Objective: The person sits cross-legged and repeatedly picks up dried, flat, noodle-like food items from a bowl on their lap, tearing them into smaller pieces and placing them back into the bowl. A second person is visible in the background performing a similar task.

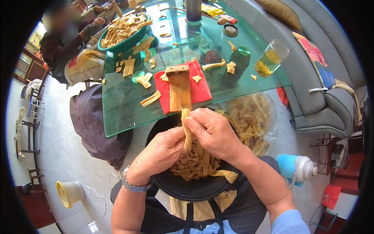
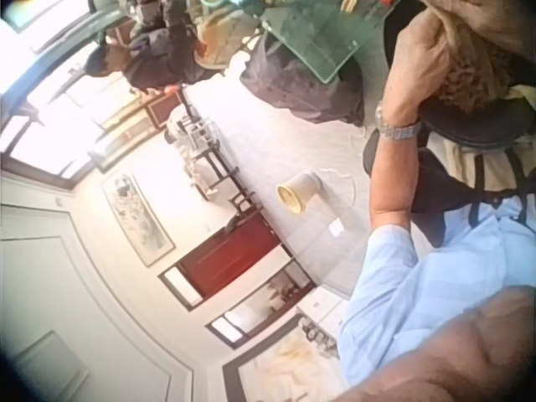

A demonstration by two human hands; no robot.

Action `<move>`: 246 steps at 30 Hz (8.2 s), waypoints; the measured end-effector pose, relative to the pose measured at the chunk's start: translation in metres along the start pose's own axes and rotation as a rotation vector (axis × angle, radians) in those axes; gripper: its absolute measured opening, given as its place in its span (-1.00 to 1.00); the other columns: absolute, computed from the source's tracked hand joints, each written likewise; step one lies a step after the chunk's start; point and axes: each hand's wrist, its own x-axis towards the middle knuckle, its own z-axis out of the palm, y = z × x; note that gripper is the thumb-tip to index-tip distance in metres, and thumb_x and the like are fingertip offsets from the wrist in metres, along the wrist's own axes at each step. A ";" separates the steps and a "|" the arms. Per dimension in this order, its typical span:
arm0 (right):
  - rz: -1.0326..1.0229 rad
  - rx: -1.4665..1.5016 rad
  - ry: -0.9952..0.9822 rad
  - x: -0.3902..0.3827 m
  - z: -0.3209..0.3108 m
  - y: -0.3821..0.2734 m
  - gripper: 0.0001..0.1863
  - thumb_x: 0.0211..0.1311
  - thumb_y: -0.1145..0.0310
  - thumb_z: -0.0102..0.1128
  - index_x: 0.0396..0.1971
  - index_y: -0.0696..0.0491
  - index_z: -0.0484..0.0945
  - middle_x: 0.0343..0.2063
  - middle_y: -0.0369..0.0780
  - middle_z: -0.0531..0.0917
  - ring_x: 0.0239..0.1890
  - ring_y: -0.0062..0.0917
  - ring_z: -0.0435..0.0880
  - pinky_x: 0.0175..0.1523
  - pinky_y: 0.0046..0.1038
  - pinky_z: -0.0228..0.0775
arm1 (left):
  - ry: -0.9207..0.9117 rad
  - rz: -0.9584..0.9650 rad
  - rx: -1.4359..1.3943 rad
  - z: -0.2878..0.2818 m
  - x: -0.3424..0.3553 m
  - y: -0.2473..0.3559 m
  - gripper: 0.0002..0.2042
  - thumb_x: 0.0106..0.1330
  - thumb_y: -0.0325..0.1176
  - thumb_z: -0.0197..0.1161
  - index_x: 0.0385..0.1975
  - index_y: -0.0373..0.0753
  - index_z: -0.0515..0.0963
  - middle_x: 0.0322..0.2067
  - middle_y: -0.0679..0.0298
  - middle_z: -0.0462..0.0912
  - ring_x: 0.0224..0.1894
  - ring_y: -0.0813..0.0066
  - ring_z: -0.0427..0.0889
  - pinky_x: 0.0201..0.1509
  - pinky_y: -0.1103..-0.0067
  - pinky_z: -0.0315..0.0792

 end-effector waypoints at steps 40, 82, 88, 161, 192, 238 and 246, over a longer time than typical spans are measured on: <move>0.729 0.934 -0.245 -0.002 -0.017 -0.003 -0.71 0.55 0.08 0.18 -0.14 0.00 0.64 -0.54 -0.47 0.47 -0.56 -0.87 0.32 -0.51 -0.70 0.13 | 0.355 0.103 -0.123 0.011 0.000 -0.018 -0.85 0.54 -0.40 0.27 -0.12 -0.26 0.43 -0.27 0.43 0.53 -0.27 0.75 0.48 -0.14 0.71 0.46; 0.205 0.054 -0.984 -0.031 -0.008 -0.006 -0.69 0.40 0.12 0.30 -0.40 0.07 0.69 -0.55 -0.07 0.67 -0.50 -0.13 0.66 -0.35 -0.29 0.51 | -0.463 0.079 0.152 0.016 -0.040 -0.051 -0.74 0.50 -0.26 0.23 -0.09 -0.37 0.59 -0.29 -0.08 0.70 -0.20 -0.02 0.70 -0.09 0.32 0.54; 0.129 0.074 -0.958 -0.026 -0.016 -0.027 -0.61 0.42 0.09 0.29 -0.54 0.06 0.60 -0.64 -0.11 0.59 -0.59 -0.15 0.62 -0.45 -0.26 0.45 | -0.520 0.161 0.108 -0.018 -0.057 -0.035 -0.62 0.61 -0.14 0.12 -0.37 -0.35 0.39 -0.51 0.03 0.43 -0.42 0.16 0.48 -0.26 0.29 0.38; 0.269 0.042 -0.142 0.001 0.003 0.008 -0.75 0.53 0.25 0.10 -0.31 0.12 0.52 -0.45 0.03 0.65 -0.29 0.02 0.66 -0.23 -0.10 0.47 | 0.288 0.276 0.428 -0.004 0.001 -0.011 -0.77 0.40 -0.64 0.14 0.00 -0.36 0.58 -0.22 0.19 0.58 -0.16 0.35 0.64 0.00 0.47 0.53; 0.332 0.650 -0.235 0.003 -0.001 0.019 -0.69 0.59 0.18 0.16 -0.06 0.16 0.59 -0.31 -0.32 0.68 -0.29 -0.74 0.59 -0.17 -0.58 0.51 | 0.382 0.307 -0.112 0.016 0.008 -0.025 -0.57 0.66 -0.37 0.06 0.45 -0.24 0.34 0.17 0.22 0.58 0.15 0.54 0.56 0.27 0.59 0.45; -0.144 -0.130 -0.389 -0.024 -0.006 0.015 -0.79 0.49 0.27 0.20 -0.26 0.04 0.41 -0.58 -0.07 0.60 -0.45 -0.03 0.68 -0.41 -0.10 0.46 | -0.034 0.130 0.322 -0.002 -0.011 -0.021 -0.69 0.50 -0.23 0.30 -0.38 -0.36 0.49 -0.52 0.00 0.50 -0.48 0.04 0.50 -0.33 0.30 0.44; -0.216 -0.135 -0.382 -0.027 -0.015 0.007 -0.77 0.51 0.24 0.20 -0.29 0.03 0.41 -0.64 -0.11 0.53 -0.52 -0.10 0.65 -0.47 -0.15 0.44 | 0.050 0.154 0.514 -0.024 -0.018 -0.034 -0.63 0.47 -0.13 0.33 -0.43 -0.31 0.49 -0.57 0.06 0.49 -0.50 0.15 0.54 -0.40 0.33 0.43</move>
